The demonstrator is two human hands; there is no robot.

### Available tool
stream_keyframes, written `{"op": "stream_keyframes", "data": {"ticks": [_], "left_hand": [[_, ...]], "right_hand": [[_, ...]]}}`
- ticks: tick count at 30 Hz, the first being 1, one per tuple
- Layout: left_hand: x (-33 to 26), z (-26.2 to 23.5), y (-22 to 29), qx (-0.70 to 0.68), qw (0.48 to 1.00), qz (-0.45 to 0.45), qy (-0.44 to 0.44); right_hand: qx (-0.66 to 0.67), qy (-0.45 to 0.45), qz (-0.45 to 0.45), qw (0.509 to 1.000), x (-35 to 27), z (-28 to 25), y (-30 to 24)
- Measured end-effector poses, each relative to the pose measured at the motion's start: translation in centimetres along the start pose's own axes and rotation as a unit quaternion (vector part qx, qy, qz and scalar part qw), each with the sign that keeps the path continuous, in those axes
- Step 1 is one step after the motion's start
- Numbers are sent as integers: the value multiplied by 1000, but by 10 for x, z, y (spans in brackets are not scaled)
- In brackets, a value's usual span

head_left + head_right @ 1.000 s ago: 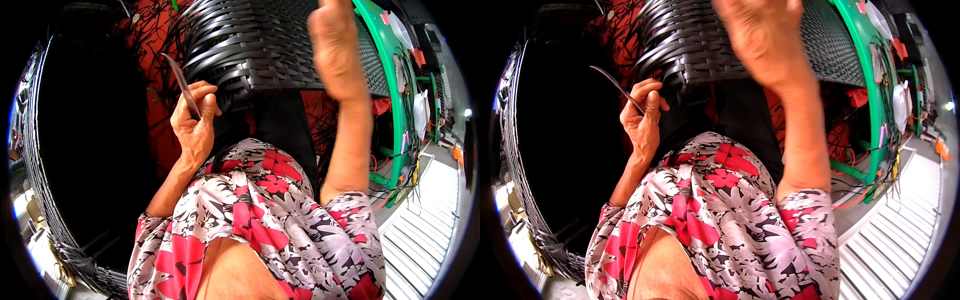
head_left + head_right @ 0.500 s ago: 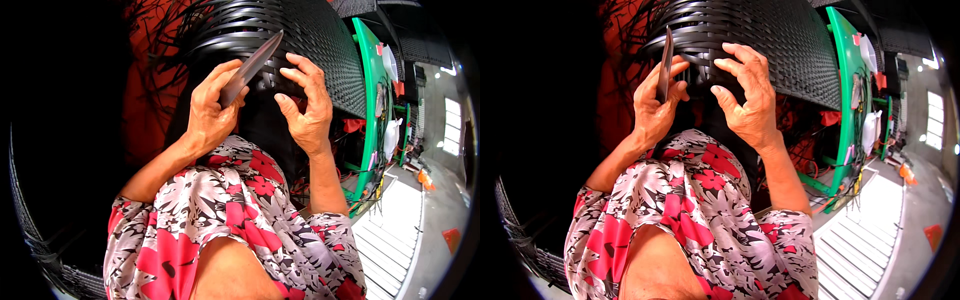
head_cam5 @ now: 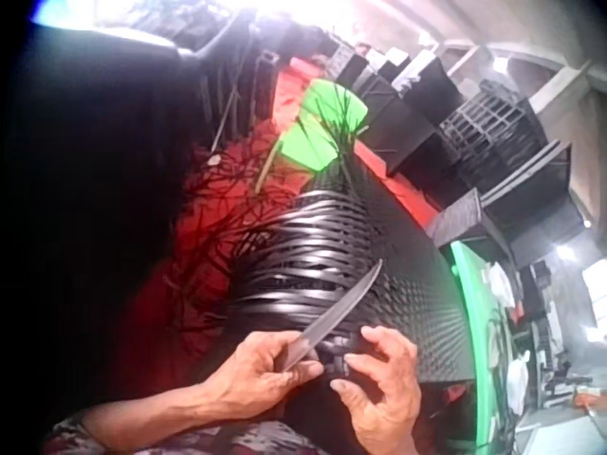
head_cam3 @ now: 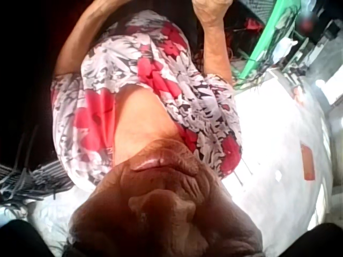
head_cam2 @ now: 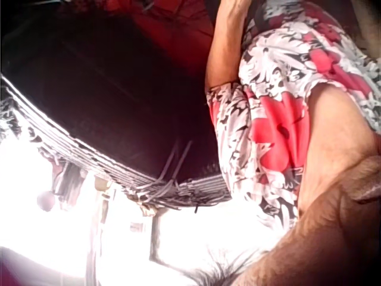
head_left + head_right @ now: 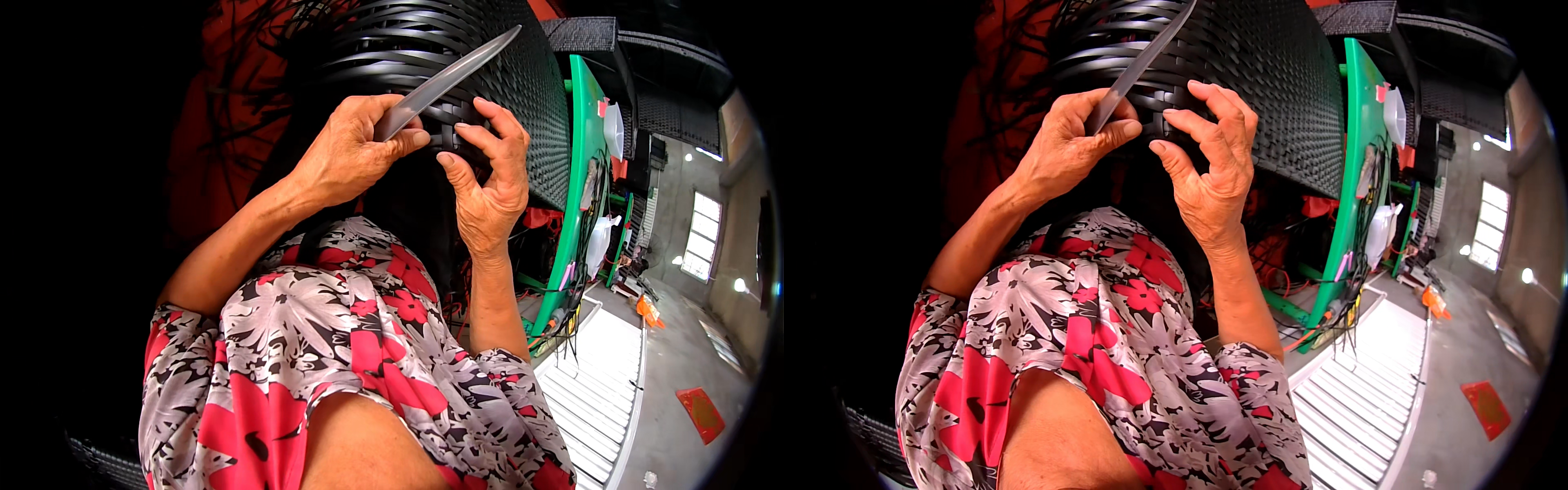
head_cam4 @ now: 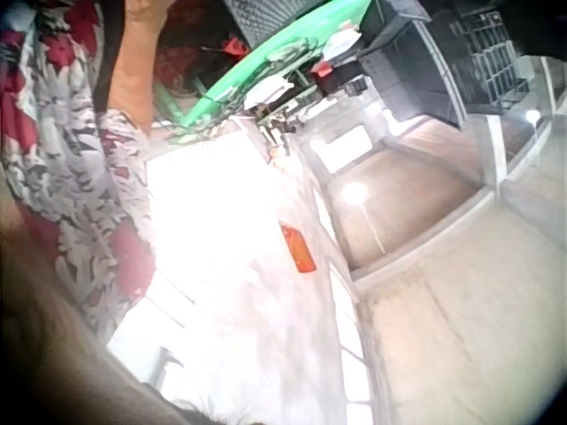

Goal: The person weaves black plastic strips into a furniture component, using a flat metal tool to tuck the strips into the frame.

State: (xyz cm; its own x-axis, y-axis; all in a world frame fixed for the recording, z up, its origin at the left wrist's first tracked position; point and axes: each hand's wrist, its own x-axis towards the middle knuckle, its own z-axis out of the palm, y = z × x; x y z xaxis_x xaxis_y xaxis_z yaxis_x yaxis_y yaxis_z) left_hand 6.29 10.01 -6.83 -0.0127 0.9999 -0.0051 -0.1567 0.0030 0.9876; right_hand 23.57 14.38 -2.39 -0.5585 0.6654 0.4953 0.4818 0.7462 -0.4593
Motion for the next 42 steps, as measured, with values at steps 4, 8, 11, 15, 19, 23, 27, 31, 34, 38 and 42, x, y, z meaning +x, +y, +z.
{"op": "stream_keyframes", "data": {"ticks": [4,8,11,15,19,23,27,31,34,38,42], "left_hand": [[-5,6,-12,-59,998,-27,2],[-10,8,0,-55,997,-55,22],[-18,7,-22,-82,995,-23,49],[-33,-1,-34,-86,991,-36,96],[-46,-6,-43,-147,975,-9,168],[-51,-16,-36,-145,957,28,249],[-45,-40,-32,-142,941,52,304],[-32,-55,-22,-121,930,59,343],[-13,-70,-17,-79,922,47,377],[15,-129,-34,14,919,53,391],[77,-155,-42,99,944,76,305]], "right_hand": [[-18,3,-39,999,0,0,2],[-29,8,-51,998,-1,-3,4],[-105,-70,-58,990,29,-16,2],[-134,-75,-59,986,96,-35,9],[-216,-271,-86,934,108,20,21],[-96,-243,-71,963,130,8,28],[-38,-32,-41,998,183,-1,64],[-176,-5,-12,984,219,8,98],[-54,-156,40,985,186,56,124],[73,-9,22,997,157,-1,88],[-57,235,194,951,47,-93,124]]}}
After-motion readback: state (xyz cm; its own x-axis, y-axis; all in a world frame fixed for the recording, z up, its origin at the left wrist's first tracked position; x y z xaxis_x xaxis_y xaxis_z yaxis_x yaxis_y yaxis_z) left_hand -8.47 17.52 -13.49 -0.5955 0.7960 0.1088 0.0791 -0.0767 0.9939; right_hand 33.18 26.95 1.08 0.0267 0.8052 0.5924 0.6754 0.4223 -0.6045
